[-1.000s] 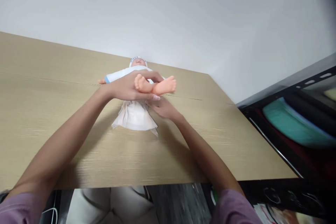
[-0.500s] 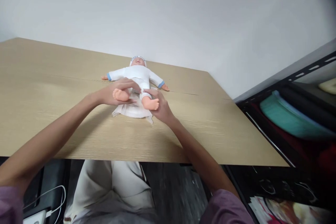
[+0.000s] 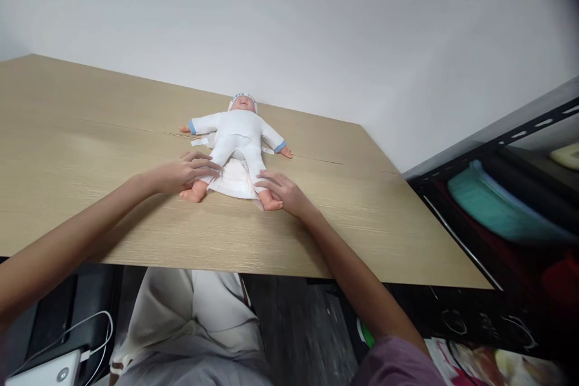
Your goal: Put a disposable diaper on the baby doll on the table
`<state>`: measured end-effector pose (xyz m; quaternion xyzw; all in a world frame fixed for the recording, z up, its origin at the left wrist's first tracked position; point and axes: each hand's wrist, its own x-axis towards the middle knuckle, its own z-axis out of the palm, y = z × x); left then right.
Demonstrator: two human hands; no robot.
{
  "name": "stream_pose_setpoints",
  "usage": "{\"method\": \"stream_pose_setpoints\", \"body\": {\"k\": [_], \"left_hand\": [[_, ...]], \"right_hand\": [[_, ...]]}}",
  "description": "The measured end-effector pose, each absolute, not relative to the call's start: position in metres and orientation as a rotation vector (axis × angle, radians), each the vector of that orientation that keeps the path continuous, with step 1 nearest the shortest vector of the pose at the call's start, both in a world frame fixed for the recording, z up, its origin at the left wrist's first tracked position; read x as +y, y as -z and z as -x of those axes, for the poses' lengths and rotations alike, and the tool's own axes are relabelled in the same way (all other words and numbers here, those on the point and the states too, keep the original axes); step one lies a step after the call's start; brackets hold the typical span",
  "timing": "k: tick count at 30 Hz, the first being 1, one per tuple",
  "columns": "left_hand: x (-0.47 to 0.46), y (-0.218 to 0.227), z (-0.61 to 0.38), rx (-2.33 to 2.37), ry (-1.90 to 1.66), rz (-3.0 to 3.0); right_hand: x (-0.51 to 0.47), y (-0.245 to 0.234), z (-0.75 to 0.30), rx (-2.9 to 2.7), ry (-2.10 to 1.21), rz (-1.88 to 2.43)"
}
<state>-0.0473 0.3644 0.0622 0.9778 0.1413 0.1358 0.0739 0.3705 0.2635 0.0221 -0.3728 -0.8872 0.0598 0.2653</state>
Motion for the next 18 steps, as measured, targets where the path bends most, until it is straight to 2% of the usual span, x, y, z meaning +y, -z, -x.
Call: {"method": "stream_pose_setpoints", "body": {"k": [6, 9, 18], "left_hand": [[0.359, -0.078, 0.040, 0.494, -0.303, -2.796], [0.347, -0.082, 0.034, 0.585, -0.280, -2.774], [0.329, -0.067, 0.012, 0.758, -0.524, -2.723]], "right_hand": [[0.264, -0.031, -0.378, -2.262, -0.428, 1.007], [0.259, -0.040, -0.372, -2.268, -0.436, 1.051], [0.229, -0.026, -0.322, -2.282, 0.096, 1.265]]}}
